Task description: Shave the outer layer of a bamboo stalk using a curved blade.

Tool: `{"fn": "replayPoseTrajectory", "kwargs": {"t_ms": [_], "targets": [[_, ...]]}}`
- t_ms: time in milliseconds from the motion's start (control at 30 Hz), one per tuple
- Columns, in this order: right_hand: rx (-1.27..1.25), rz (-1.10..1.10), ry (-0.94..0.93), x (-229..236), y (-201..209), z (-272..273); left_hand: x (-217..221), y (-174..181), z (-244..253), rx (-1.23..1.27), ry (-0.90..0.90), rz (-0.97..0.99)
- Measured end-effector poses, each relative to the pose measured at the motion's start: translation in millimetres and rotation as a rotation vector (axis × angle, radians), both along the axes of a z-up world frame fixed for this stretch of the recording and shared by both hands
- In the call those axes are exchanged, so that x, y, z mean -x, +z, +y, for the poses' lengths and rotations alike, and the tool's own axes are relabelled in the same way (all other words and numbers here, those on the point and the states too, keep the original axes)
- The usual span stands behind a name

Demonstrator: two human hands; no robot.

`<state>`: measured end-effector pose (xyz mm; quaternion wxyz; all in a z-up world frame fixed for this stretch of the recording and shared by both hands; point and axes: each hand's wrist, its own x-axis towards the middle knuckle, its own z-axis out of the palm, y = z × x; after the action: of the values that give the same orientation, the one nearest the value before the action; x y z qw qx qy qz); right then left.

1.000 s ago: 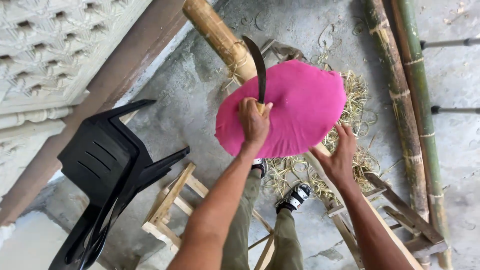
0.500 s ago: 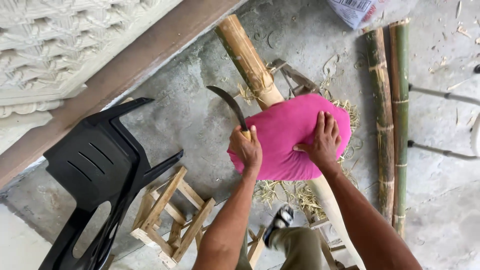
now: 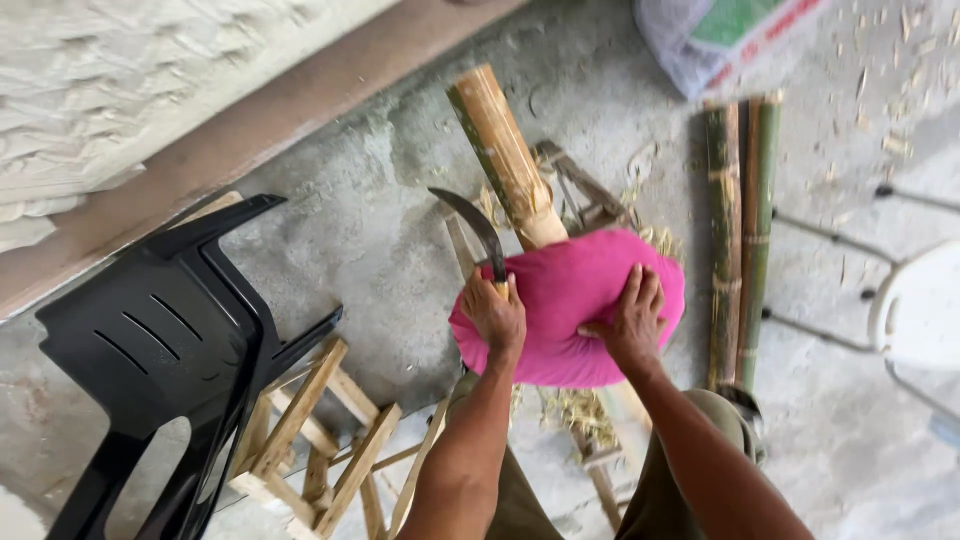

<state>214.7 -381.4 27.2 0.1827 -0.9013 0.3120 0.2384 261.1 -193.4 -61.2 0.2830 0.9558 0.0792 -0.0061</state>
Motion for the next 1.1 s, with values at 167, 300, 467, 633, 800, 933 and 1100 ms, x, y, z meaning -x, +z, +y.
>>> {"fn": "replayPoseTrajectory", "kwargs": {"t_ms": [167, 300, 467, 633, 800, 933, 1100], "targets": [[0.019, 0.069, 0.044, -3.9, 8.1, -2.5, -0.6, 6.5, -1.1, 0.035, 0.047, 0.001], [-0.036, 0.091, 0.059, -5.3, -4.8, -15.3, -6.8, 4.3, -3.7, 0.045, 0.117, 0.055], [-0.074, -0.091, 0.404, 19.8, -118.2, -77.8, -15.0, -20.2, -13.6, -0.061, 0.183, 0.024], [-0.164, 0.234, 0.326, -81.1, -41.1, -66.4, -29.4, -3.6, -7.9, -0.082, 0.19, 0.16], [-0.264, 0.405, 0.766, -156.8, -32.7, -24.0, -36.0, -29.5, 16.7, 0.034, 0.173, 0.427], [-0.403, 0.353, 0.699, -122.5, -27.3, -56.3, 8.0, -9.5, -7.7, 0.211, 0.222, 0.531], [-0.439, 0.242, 0.72, -54.0, -88.3, -96.2, 44.2, 5.7, -32.7, 0.0, 0.2, 0.166]]}}
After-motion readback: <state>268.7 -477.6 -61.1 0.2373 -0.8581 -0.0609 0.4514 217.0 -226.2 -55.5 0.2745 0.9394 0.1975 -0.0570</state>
